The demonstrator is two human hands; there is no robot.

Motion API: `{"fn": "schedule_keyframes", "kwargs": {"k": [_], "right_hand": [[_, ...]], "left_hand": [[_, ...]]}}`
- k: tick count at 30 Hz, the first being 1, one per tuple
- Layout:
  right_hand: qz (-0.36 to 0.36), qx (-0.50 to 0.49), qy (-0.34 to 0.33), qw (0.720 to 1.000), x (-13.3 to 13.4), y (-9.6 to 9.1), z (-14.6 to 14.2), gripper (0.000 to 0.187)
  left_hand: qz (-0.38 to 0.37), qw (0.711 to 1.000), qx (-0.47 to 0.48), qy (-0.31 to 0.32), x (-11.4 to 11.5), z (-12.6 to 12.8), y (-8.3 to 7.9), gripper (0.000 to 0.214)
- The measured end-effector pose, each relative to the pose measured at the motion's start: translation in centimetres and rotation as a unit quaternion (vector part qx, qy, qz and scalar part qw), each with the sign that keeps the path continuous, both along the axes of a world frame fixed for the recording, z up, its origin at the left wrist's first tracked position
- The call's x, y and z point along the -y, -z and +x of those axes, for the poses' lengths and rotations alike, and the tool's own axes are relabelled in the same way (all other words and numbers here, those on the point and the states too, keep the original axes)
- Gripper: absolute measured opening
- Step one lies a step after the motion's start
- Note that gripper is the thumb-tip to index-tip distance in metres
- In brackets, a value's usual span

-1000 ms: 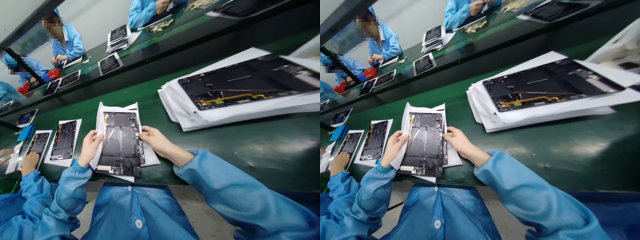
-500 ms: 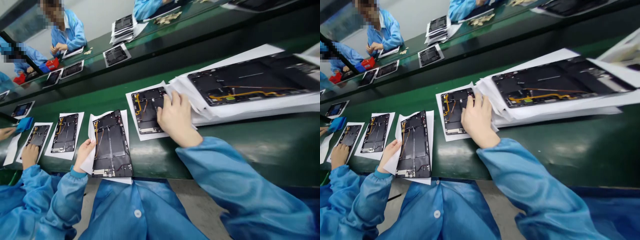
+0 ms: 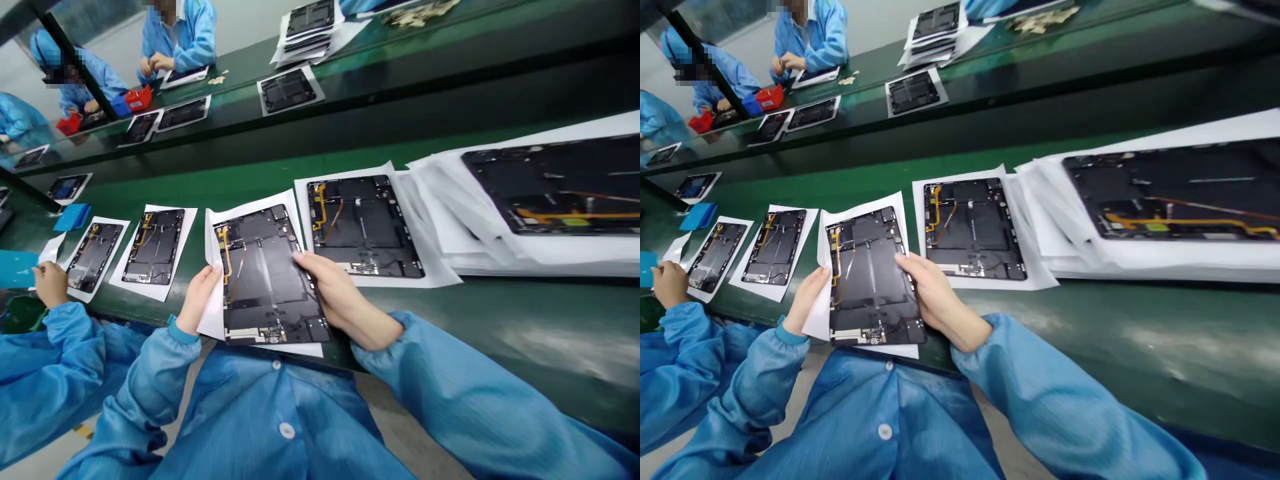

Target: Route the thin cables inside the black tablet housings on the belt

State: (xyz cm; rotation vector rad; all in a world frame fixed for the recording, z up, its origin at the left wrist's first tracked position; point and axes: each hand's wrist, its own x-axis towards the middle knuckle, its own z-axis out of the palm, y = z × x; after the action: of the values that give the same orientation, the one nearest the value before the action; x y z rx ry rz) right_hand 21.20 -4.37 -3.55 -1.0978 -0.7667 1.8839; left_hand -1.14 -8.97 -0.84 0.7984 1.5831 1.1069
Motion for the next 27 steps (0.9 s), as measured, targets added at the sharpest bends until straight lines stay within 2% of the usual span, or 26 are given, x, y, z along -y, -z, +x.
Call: {"fn": "schedule_keyframes", "kwargs": {"k": [4,7,9,12,14,17,19,20,22,25,27], "right_hand": [[-0.015,0.003,0.0,1.0,0.1,0.9,-0.1,0.038],[-0.023,-0.03,0.014,0.999,0.1,1.3,0.2,0.037],[-0.021,-0.031,-0.007,0.999,0.2,1.6,0.6,0.038],[-0.003,0.015,-0.047,0.999,0.6,2.0,1.4,0.04],[0.021,0.072,-0.034,0.997,1.1,2.3,2.0,0.043],[0.086,0.185,-0.018,0.979,1.8,2.6,3.1,0.039],[0.135,0.266,-0.048,0.953,2.3,2.7,3.8,0.035],[0.16,0.308,-0.067,0.936,2.6,2.7,4.1,0.035],[0.212,0.395,-0.092,0.889,3.1,2.8,4.5,0.041],[0.287,0.507,-0.097,0.807,3.9,2.9,4.4,0.057],[0.315,0.553,-0.108,0.764,4.3,3.0,4.0,0.062]], "left_hand": [[0.014,0.998,0.06,0.021,0.5,-0.5,0.3,0.053],[-0.021,0.995,0.078,0.066,1.0,-1.2,0.5,0.058],[-0.043,0.993,0.077,0.074,1.3,-1.6,0.6,0.058],[-0.066,0.988,0.12,0.071,1.7,-2.1,0.8,0.057],[-0.078,0.984,0.141,0.075,2.0,-2.3,0.9,0.056],[-0.098,0.986,0.093,0.1,2.8,-2.7,1.0,0.054],[-0.118,0.983,-0.008,0.143,3.3,-2.8,0.7,0.05],[-0.117,0.976,-0.087,0.16,3.5,-2.7,0.5,0.046],[-0.089,0.938,-0.283,0.181,3.5,-2.1,-0.3,0.036],[-0.065,0.817,-0.527,0.226,2.7,0.1,-1.5,0.022],[-0.084,0.739,-0.6,0.294,1.7,2.0,-2.1,0.027]]}}
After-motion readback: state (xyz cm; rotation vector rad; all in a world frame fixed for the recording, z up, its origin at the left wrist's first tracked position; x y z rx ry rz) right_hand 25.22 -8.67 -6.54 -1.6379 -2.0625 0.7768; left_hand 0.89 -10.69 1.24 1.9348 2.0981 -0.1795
